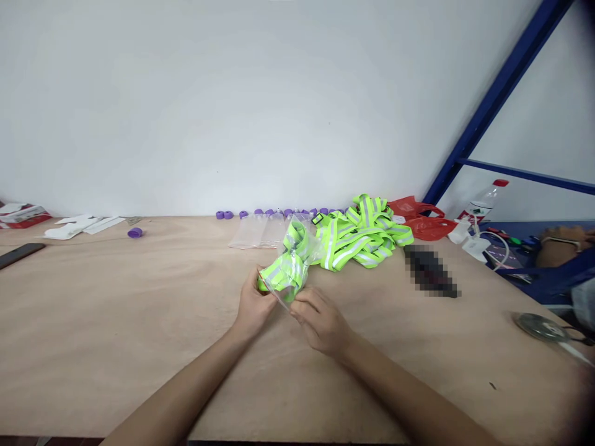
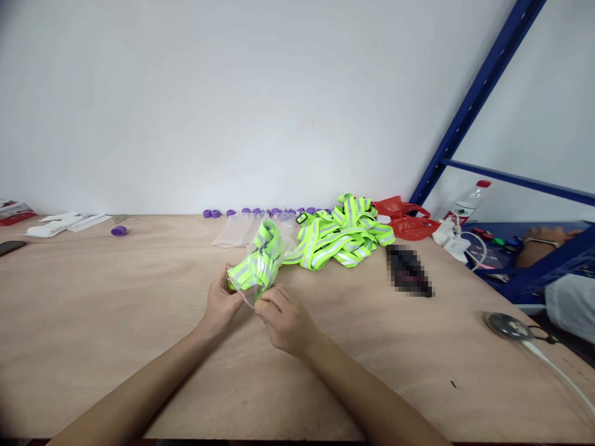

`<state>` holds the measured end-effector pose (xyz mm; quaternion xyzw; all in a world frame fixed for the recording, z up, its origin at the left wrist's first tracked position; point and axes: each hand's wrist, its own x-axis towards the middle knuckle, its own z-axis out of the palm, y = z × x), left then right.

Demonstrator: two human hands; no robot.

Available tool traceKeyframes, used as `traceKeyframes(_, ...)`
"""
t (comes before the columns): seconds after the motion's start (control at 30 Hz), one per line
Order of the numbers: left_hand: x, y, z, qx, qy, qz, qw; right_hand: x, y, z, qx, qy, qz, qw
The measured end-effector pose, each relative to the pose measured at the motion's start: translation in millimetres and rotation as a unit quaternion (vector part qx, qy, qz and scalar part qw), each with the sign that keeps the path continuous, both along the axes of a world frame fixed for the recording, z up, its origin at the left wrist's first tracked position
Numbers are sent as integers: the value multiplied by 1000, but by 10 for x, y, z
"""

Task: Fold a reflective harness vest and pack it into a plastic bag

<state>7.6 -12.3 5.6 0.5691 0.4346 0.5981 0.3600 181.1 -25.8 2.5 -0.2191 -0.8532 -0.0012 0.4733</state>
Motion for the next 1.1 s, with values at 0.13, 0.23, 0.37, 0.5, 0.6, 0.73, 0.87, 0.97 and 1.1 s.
traceKeyframes(0.13,-36,20,-1,-1,29,-12,1000,-14,17,-32,-54,8,-37,998)
traceKeyframes(0.23,-50,18,-4,16,86,-9,996,-24,32,-73,-75,33,-78,994)
traceKeyframes(0.37,-56,3,-7,78,179,5,981,-19,51,-99,-98,91,-109,985)
traceKeyframes(0.5,-69,-28,25,136,231,-53,962,15,106,-128,-243,200,-67,947)
traceKeyframes(0.6,-70,-67,47,156,237,-136,949,64,197,-196,-376,296,-4,878)
traceKeyframes(0.73,-83,-97,66,182,192,-110,958,124,338,-304,-447,416,7,792)
traceKeyframes(0.87,-177,-49,86,92,149,-29,984,135,402,-315,-515,505,22,692)
traceKeyframes(0.97,-200,0,68,31,169,-73,982,115,389,-266,-542,540,37,642)
traceKeyframes(1.1,-44,17,-22,-46,82,-159,983,77,348,-234,-562,497,69,658)
